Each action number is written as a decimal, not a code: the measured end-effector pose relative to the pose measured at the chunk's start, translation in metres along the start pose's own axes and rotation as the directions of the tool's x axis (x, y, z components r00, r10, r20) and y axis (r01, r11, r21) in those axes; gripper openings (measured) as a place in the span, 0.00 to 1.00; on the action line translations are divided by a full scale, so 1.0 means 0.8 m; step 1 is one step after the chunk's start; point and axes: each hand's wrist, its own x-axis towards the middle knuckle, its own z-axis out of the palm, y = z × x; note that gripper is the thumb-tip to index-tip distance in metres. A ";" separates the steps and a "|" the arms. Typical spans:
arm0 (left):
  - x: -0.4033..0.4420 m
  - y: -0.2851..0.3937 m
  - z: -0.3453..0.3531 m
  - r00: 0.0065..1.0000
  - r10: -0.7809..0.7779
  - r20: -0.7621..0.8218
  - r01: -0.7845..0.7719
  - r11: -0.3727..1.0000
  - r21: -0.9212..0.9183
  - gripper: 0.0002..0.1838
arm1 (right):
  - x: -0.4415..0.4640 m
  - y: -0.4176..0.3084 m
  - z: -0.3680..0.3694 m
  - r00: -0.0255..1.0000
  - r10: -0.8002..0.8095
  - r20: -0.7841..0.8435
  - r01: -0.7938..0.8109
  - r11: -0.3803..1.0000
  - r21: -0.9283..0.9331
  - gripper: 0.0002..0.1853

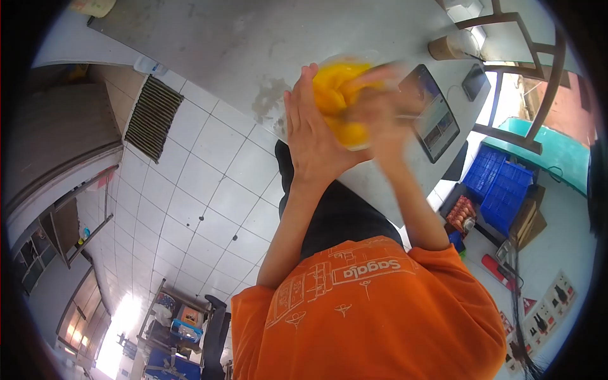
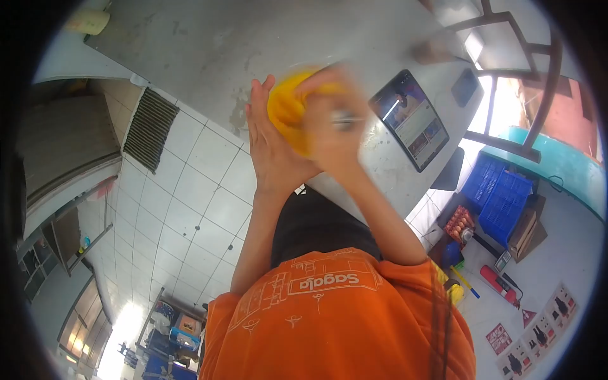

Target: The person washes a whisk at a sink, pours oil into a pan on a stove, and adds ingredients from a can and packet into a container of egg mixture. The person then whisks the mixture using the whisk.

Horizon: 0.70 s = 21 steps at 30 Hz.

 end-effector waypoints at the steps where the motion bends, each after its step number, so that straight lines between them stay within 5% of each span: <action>1: -0.003 0.000 0.001 0.999 0.019 -0.029 -0.018 0.999 0.032 0.74 | -0.001 -0.003 -0.002 0.987 0.155 0.052 -0.161 0.976 0.143 0.05; 2: -0.001 -0.001 0.004 0.997 0.036 -0.068 -0.032 0.997 0.065 0.74 | 0.004 -0.005 -0.003 0.949 0.287 0.132 -0.313 0.909 0.276 0.05; 5: 0.000 0.000 -0.003 1.000 0.008 -0.013 -0.008 1.000 0.009 0.72 | 0.008 0.011 -0.002 0.956 0.265 0.123 -0.280 0.715 0.641 0.09; 7: 0.002 -0.009 0.010 0.997 0.036 -0.065 -0.033 0.999 0.039 0.72 | -0.011 0.018 0.028 0.978 0.197 -0.073 -0.120 0.807 0.578 0.13; 14: -0.001 -0.001 0.005 0.998 0.023 -0.051 -0.021 0.999 0.030 0.74 | 0.028 -0.005 0.016 0.992 0.108 -0.069 -0.102 0.991 0.090 0.08; 17: -0.003 0.000 -0.003 1.000 -0.007 0.001 0.007 1.000 0.028 0.75 | 0.077 0.037 -0.011 0.963 -0.010 0.268 -0.155 0.794 0.588 0.13; 20: -0.003 -0.001 0.003 0.999 0.002 -0.033 0.000 0.999 0.039 0.75 | 0.062 0.049 -0.004 0.885 -0.155 0.439 -0.302 0.527 0.795 0.16; 21: -0.002 -0.002 0.004 0.999 0.007 -0.037 -0.005 0.999 0.039 0.75 | 0.020 0.042 0.038 0.930 0.059 0.364 -0.261 0.804 0.535 0.11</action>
